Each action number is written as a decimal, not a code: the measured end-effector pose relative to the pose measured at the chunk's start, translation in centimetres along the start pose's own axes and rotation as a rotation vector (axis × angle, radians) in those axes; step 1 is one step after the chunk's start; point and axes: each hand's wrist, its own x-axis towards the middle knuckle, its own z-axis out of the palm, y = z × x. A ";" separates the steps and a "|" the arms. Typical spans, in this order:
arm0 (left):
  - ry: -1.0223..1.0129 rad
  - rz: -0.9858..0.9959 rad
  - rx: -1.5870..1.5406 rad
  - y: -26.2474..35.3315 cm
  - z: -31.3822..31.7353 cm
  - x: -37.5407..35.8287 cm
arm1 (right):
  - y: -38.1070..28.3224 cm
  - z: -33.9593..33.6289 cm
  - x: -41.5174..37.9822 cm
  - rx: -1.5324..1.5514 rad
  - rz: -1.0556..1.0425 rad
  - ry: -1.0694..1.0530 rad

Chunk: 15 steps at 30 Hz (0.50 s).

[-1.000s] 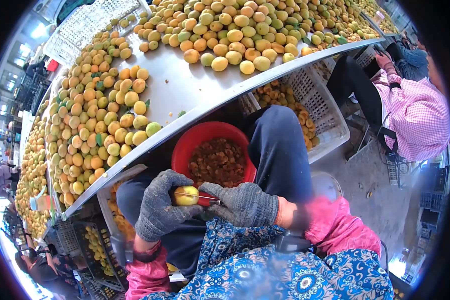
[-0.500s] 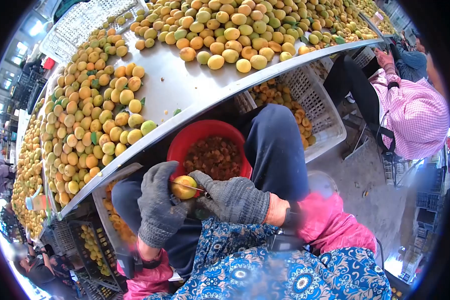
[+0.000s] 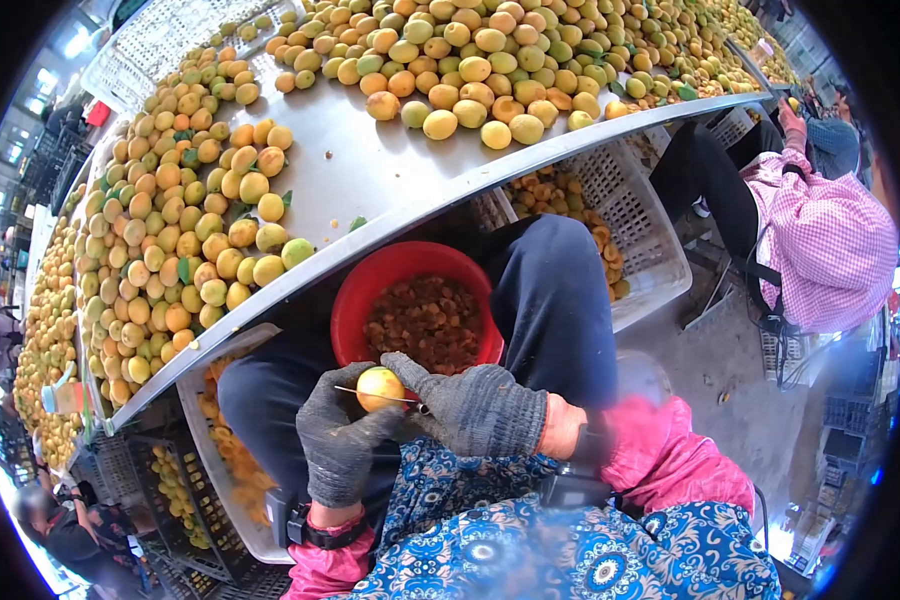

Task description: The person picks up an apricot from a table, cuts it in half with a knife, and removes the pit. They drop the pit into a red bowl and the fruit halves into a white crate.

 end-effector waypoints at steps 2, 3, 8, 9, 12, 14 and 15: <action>0.004 0.034 0.098 -0.2 -0.2 0.3 | -0.4 0.1 0.2 -0.081 0.056 -0.054; 0.006 0.071 0.198 -0.3 -0.2 0.4 | -0.2 0.4 0.3 -0.081 0.052 -0.059; 0.008 -0.038 -0.302 -1.3 0.5 -0.1 | 0.2 1.3 0.5 -0.001 0.009 0.044; -0.003 -0.044 -0.327 -1.2 0.6 -0.2 | 0.4 1.6 0.5 0.002 0.010 0.042; 0.000 -0.045 -0.294 -1.8 1.0 0.0 | 0.8 2.3 0.6 0.039 -0.084 0.120; 0.031 -0.065 -0.222 -2.0 1.4 0.0 | 0.6 2.2 0.6 0.059 -0.079 0.159; 0.029 -0.069 -0.225 -2.2 1.6 0.0 | 0.7 2.1 0.6 0.059 -0.074 0.156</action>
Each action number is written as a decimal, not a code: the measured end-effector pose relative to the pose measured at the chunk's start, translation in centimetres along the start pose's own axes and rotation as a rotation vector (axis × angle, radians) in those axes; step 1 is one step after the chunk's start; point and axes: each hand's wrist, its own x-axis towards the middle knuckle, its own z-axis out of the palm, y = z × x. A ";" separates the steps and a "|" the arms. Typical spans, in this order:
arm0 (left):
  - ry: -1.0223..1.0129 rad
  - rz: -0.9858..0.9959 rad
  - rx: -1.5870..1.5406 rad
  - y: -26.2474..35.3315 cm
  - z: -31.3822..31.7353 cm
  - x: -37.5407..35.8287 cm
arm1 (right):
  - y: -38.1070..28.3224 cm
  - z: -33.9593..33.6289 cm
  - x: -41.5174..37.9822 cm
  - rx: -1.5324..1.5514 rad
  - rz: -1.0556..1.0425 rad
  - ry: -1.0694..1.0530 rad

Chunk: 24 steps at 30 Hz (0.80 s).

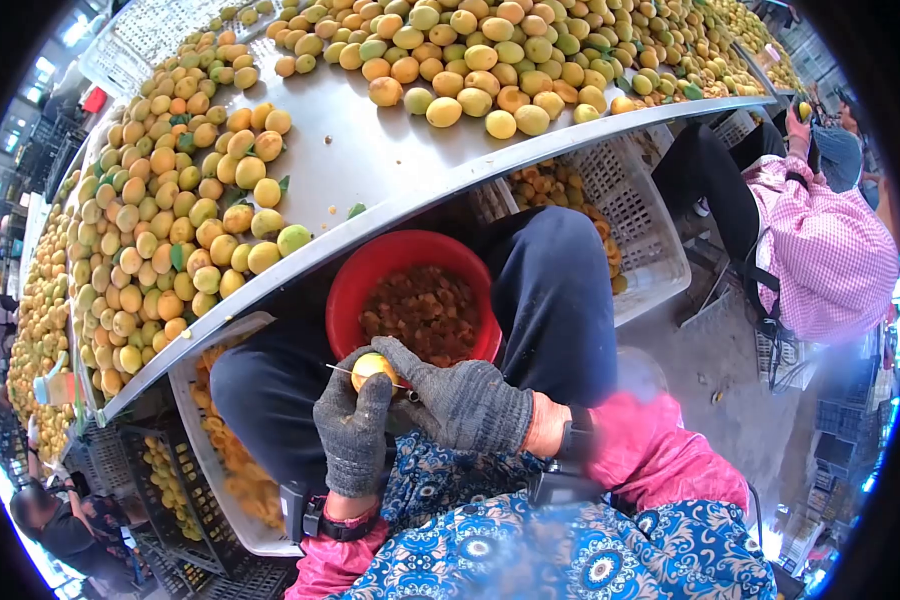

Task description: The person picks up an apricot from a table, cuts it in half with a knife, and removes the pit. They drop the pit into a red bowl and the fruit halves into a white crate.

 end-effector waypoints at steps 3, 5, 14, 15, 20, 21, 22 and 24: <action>0.032 0.050 0.014 -1.3 0.3 -0.1 | 0.1 -0.5 0.0 0.059 0.143 -0.171; 0.015 0.094 0.149 -2.1 0.1 -0.2 | 1.3 0.2 -0.3 0.057 0.081 -0.154; -0.056 0.073 0.242 -4.1 -0.8 -0.4 | 3.3 1.2 -0.5 0.208 0.032 -0.199; -0.057 0.032 0.192 -4.2 -0.9 -0.6 | 3.4 1.4 -0.5 0.222 -0.003 -0.185; -0.022 -0.065 -0.078 -3.9 -0.6 -1.1 | 2.6 1.7 -0.8 0.092 -0.030 -0.121; -0.035 -0.100 -0.187 -3.9 -0.7 -1.2 | 2.5 1.7 -0.8 0.065 -0.042 -0.094; -0.048 -0.133 -0.297 -3.8 -0.8 -1.1 | 2.4 1.8 -0.8 0.065 -0.043 -0.093; -0.062 -0.163 -0.265 -3.1 -1.1 -0.9 | 2.1 2.1 -0.8 0.027 -0.070 -0.010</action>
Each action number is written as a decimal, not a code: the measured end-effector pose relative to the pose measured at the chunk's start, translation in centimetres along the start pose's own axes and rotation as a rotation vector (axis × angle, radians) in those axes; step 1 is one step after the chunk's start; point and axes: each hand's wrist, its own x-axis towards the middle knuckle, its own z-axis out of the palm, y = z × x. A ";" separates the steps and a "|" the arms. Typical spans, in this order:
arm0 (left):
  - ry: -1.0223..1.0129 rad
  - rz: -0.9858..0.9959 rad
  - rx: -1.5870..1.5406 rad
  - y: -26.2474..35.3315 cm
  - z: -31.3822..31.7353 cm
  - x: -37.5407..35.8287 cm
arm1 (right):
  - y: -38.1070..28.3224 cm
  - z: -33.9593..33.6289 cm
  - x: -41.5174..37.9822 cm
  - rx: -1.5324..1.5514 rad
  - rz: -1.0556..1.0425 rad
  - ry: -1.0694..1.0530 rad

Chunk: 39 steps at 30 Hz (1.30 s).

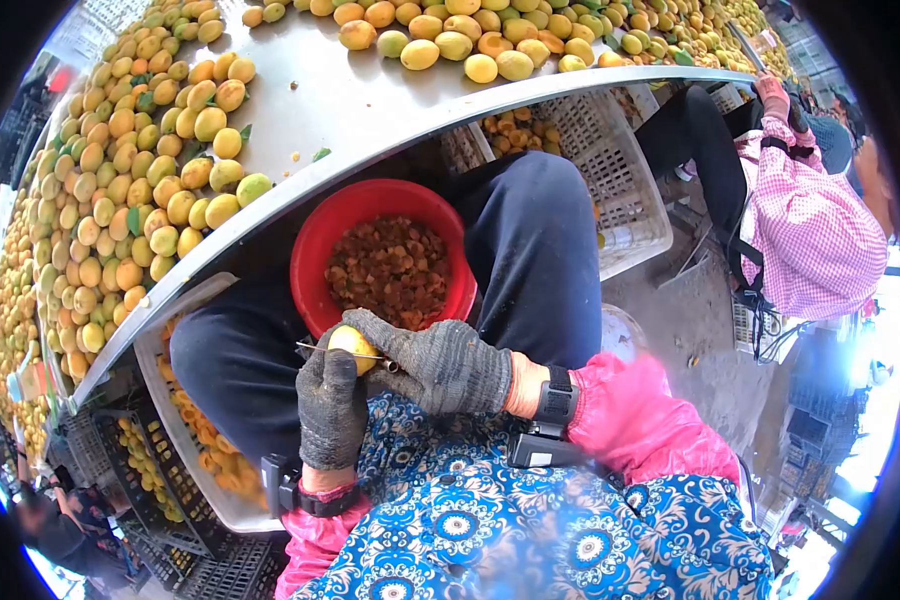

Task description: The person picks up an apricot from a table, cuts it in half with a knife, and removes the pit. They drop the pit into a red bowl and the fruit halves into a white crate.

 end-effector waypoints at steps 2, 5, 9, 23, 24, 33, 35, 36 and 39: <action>-0.001 -0.035 0.035 0.1 0.1 -0.1 | -0.3 -0.1 0.4 0.012 0.027 -0.051; 0.206 0.302 0.493 -1.9 0.9 0.3 | 0.0 0.0 0.8 -0.007 0.091 -0.155; 0.205 0.338 0.501 -1.6 1.3 -0.1 | 0.1 -0.3 0.4 -0.037 0.086 -0.177; -0.014 0.054 0.427 -0.6 0.4 0.4 | 1.5 -1.0 0.0 0.139 0.057 -0.209; -0.019 0.044 0.428 -0.8 0.3 0.5 | 2.0 -0.8 0.0 0.173 0.055 -0.231; -0.120 -0.049 0.318 -1.5 -1.1 1.6 | 2.8 -0.9 1.1 0.347 0.100 -0.293; -0.182 -0.241 0.416 -1.5 -1.9 1.8 | 2.8 -1.8 1.7 0.488 0.198 -0.321; -0.184 -0.250 0.414 -1.7 -1.7 1.7 | 2.8 -2.1 2.0 0.624 0.287 -0.344; -0.177 -0.117 0.072 -2.0 -1.2 1.9 | 2.6 -2.5 2.8 0.745 0.437 -0.220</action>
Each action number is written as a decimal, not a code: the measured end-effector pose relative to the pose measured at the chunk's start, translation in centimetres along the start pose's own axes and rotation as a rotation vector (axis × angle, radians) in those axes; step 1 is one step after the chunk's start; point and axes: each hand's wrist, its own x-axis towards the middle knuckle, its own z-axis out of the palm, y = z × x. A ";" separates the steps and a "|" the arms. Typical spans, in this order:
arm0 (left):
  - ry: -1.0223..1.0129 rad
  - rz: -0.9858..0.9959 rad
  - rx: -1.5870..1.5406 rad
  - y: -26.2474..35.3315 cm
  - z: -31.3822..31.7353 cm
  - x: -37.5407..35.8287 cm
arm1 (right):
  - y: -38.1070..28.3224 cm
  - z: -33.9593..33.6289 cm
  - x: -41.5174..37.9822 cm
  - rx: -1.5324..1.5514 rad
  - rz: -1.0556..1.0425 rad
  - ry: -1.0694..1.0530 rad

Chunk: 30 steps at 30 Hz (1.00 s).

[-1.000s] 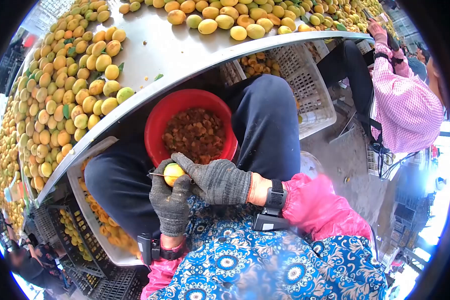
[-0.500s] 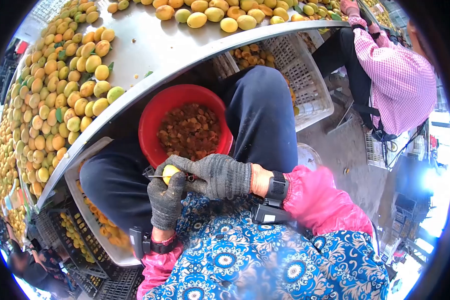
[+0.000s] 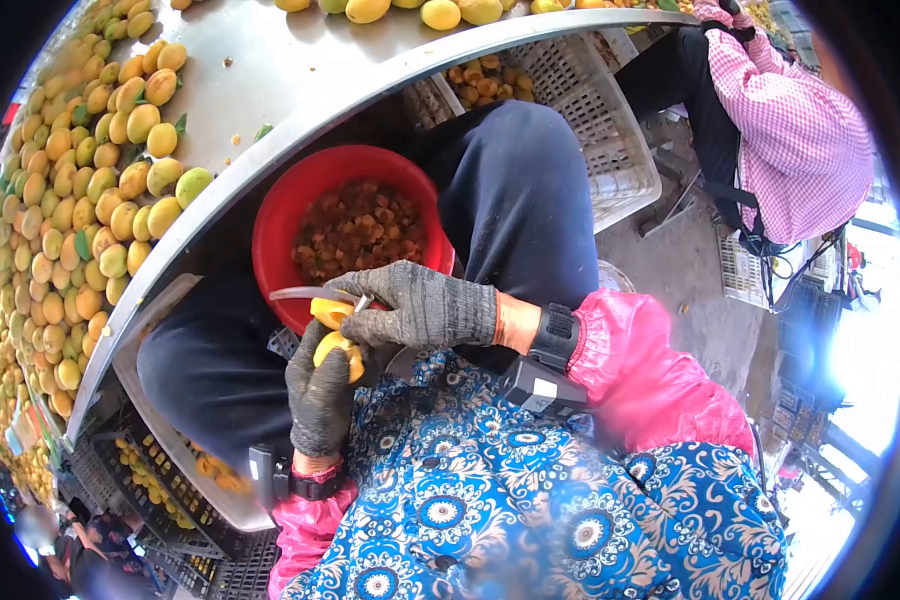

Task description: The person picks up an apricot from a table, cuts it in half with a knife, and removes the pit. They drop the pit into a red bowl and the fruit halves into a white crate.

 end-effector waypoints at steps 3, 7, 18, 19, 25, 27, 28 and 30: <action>-0.064 0.009 -0.256 0.2 -0.4 0.6 | -1.0 -0.4 0.3 -0.007 0.043 0.049; 0.159 -0.067 -0.503 1.3 0.9 0.2 | -2.7 -0.3 -0.9 0.074 -0.044 -0.024; 0.204 -0.251 -0.772 -0.3 1.9 -2.3 | -2.2 2.1 -3.0 -0.463 -0.338 -0.065; 0.231 -0.309 -0.757 -0.2 2.1 -2.7 | -3.0 2.1 -2.7 -0.282 -0.338 0.029; -0.088 -0.216 -0.637 -1.8 3.2 -3.0 | -4.7 3.8 -1.0 0.383 -0.415 0.433; -0.011 -0.235 -0.619 -2.2 3.8 -3.3 | -5.5 3.9 -0.8 0.670 -0.355 0.399; -0.074 -0.205 -0.622 -2.1 3.8 -3.2 | -5.9 4.3 -0.9 0.670 -0.339 0.427; -0.092 -0.211 -0.621 -1.8 3.8 -3.3 | -5.3 4.6 -0.3 0.668 -0.352 0.447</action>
